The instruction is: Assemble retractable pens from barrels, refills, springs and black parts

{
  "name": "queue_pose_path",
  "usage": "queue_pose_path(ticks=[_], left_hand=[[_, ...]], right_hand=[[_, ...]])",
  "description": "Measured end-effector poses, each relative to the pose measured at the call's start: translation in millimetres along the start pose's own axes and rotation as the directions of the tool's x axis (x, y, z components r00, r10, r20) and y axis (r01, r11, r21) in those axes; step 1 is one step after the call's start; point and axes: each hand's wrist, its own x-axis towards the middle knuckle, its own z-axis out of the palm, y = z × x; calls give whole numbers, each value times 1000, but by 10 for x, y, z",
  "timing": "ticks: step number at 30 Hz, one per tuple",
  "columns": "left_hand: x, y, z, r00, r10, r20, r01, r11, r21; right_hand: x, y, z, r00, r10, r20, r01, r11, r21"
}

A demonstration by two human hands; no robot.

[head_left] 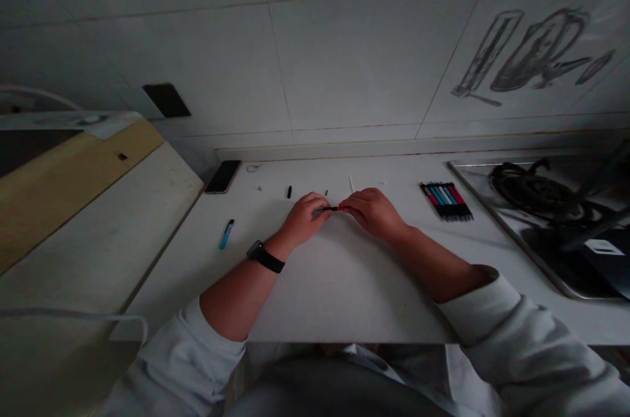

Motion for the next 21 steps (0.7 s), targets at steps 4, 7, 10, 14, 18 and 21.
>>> queue_pose_path(ticks=[4, 7, 10, 14, 18, 21], left_hand=[[-10, 11, -9, 1000, 1, -24, -1, 1000, 15], [-9, 29, -15, 1000, -20, -10, 20, 1000, 22], [-3, 38, -14, 999, -32, 21, 32, 999, 22], [4, 29, -11, 999, -20, 26, 20, 1000, 23], [2, 21, -14, 1000, -11, -3, 11, 1000, 22], [-3, 16, -13, 1000, -9, -11, 9, 1000, 22]], right_hand=[[5, -1, 3, 1000, 13, -19, -13, 1000, 9], [6, -14, -8, 999, 11, -45, -10, 1000, 8], [2, -20, -15, 999, -17, -36, 17, 1000, 1], [-1, -1, 0, 1000, -14, -23, 14, 1000, 16], [7, 3, 12, 1000, 10, -29, -8, 998, 57], [7, -20, 8, 1000, 19, -17, -18, 998, 59]])
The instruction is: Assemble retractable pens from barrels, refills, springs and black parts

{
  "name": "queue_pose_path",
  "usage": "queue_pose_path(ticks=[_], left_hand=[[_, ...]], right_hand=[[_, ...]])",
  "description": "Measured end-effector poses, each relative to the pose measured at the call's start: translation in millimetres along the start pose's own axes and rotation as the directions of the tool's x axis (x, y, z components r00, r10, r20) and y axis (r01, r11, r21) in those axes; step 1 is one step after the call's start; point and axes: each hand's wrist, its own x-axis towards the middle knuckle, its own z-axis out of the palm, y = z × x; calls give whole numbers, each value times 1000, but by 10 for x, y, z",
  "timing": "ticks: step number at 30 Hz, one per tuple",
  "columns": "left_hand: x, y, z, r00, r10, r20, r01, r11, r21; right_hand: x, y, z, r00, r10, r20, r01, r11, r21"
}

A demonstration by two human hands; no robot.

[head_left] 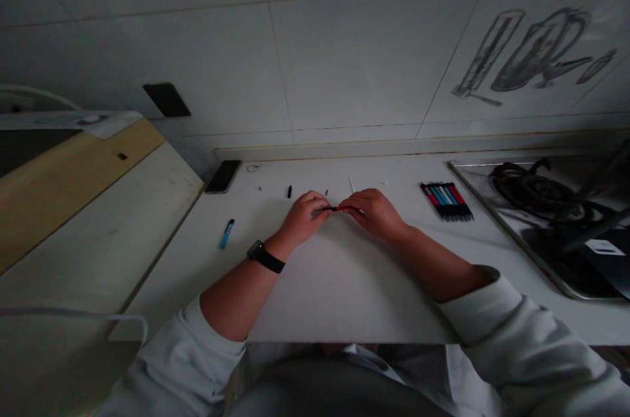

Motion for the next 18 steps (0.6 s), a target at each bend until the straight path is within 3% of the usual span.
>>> queue_pose_path(ticks=[3, 5, 7, 9, 12, 15, 18], left_hand=[[-1, -9, 2, 1000, 2, -19, -2, 1000, 1], [3, -19, -3, 998, -8, -63, 8, 1000, -6], [11, -36, -11, 993, -36, -114, 34, 999, -18], [19, -57, -16, 986, -67, -150, 63, 997, -33], [18, -79, -8, 984, -83, -159, 74, 995, -62], [-7, -57, 17, 995, -56, -88, 48, 995, -86], [-37, 13, 30, 997, 27, 78, -19, 995, -95]], right_hand=[[-11, 14, -10, 999, 45, -1, -45, 998, -38], [-16, 71, -21, 987, 154, -54, -155, 988, -18], [-11, 157, -37, 942, 315, -121, -299, 945, 133], [8, 235, -48, 881, 461, -106, -389, 834, 391], [46, 261, -41, 824, 566, 2, -404, 586, 702], [69, 174, -11, 798, 598, 77, -366, 379, 850], [76, 73, 11, 799, 582, 151, -349, 244, 905]])
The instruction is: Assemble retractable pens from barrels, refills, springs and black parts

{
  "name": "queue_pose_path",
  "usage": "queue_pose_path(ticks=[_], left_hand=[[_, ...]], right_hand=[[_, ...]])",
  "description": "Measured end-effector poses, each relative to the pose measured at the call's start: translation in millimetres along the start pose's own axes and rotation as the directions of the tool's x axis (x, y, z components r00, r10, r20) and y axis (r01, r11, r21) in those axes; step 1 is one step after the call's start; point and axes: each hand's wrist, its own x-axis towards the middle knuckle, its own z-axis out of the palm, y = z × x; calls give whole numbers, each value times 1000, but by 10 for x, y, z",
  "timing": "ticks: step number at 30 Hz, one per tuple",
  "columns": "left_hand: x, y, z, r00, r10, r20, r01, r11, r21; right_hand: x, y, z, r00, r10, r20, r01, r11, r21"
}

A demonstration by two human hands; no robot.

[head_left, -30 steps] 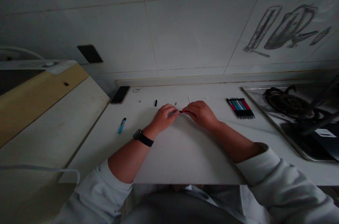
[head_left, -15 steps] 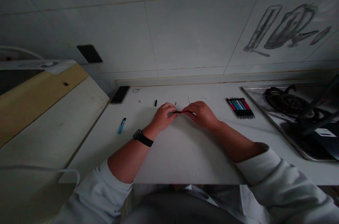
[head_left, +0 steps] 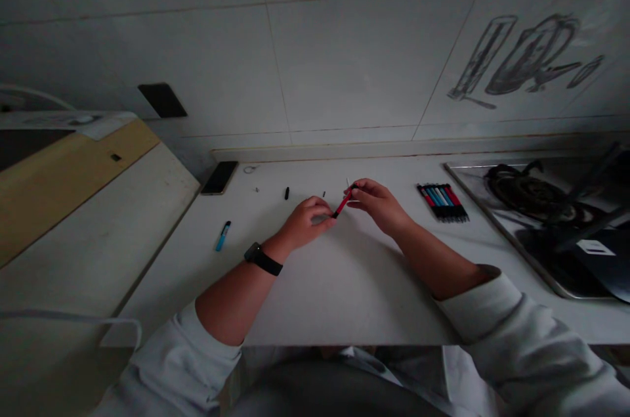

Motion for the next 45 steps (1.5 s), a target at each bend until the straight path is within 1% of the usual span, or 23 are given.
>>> queue_pose_path(ticks=[2, 3, 8, 11, 15, 19, 23, 28, 37, 41, 45], left_hand=[[-7, 46, -2, 996, 28, 84, -28, 1000, 6], [-5, 62, -8, 995, 30, 100, -31, 999, 8], [15, 56, -34, 998, -21, 59, 22, 1000, -8], [15, 35, -25, 998, -26, 62, 27, 1000, -17], [9, 33, -17, 997, -28, 77, 28, 1000, -2], [10, 46, -27, 994, -57, 92, 56, 998, 14], [12, 47, -28, 994, -50, 97, 49, 999, 14], [9, 31, -22, 995, -39, 95, 38, 999, 13], [10, 11, -11, 995, -26, 100, 24, 1000, 15], [3, -17, -1, 994, -34, 107, 33, 999, 15], [-4, -17, 2, 994, -42, 103, 40, 999, 19]], right_hand=[[-16, -12, 22, 1000, 10, 16, -10, 1000, 12], [-16, -21, 19, 1000, 2, 7, -2, 1000, -6], [18, -88, -78, 985, -147, -86, 132, 977, -167], [48, -116, -150, 969, -210, -130, 178, 959, -220], [87, -121, -218, 960, -226, -165, 187, 957, -220], [103, -126, -250, 957, -242, -162, 208, 957, -202], [105, -151, -282, 956, -254, -148, 220, 951, -217], [132, -197, -370, 942, -273, -193, 231, 949, -216], [212, -306, -655, 895, -326, -303, 269, 939, -215], [226, -401, -831, 856, -373, -357, 312, 925, -218], [216, -514, -1087, 805, -407, -431, 337, 913, -231]])
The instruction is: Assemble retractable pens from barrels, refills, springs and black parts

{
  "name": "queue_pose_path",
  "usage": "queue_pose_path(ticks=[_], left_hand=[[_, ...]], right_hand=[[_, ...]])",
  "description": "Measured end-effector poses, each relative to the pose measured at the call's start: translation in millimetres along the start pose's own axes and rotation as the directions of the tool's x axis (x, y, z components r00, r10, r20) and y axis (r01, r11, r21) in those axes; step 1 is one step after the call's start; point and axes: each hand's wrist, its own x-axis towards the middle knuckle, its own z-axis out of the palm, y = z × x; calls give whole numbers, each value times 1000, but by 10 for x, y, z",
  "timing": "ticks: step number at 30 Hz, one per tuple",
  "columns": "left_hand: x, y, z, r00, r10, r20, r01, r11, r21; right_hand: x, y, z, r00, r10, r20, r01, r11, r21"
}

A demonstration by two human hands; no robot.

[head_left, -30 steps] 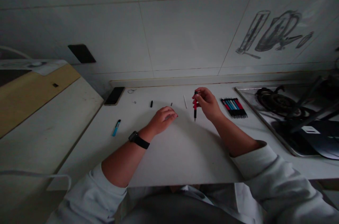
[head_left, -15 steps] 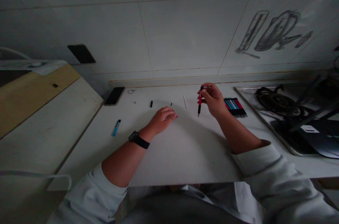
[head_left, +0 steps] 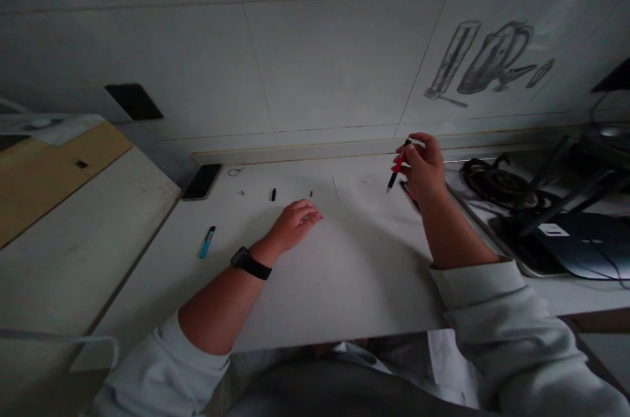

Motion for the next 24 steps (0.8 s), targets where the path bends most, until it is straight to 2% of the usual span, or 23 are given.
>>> queue_pose_path(ticks=[7, 15, 17, 20, 22, 24], left_hand=[[3, 9, -12, 1000, 11, 2, -11, 1000, 3], [3, -2, -21, 1000, 31, 6, -31, 999, 18], [5, 7, -23, 1000, 29, 7, -29, 999, 17], [9, 18, -28, 1000, 23, 11, -24, 1000, 20], [11, 17, -30, 1000, 28, 11, -29, 999, 30], [12, 10, -31, 999, 35, 10, -35, 998, 45]], right_hand=[[194, 31, -393, 988, -37, -152, 24, 996, -84], [244, 239, -580, 986, 6, -164, -59, 945, -322], [231, 276, -604, 992, 29, -124, -88, 863, -498], [183, 312, -612, 996, 91, 22, -38, 609, -792], [145, 331, -601, 979, 164, 122, 37, 446, -894], [118, 353, -586, 959, 223, 174, 93, 333, -939]])
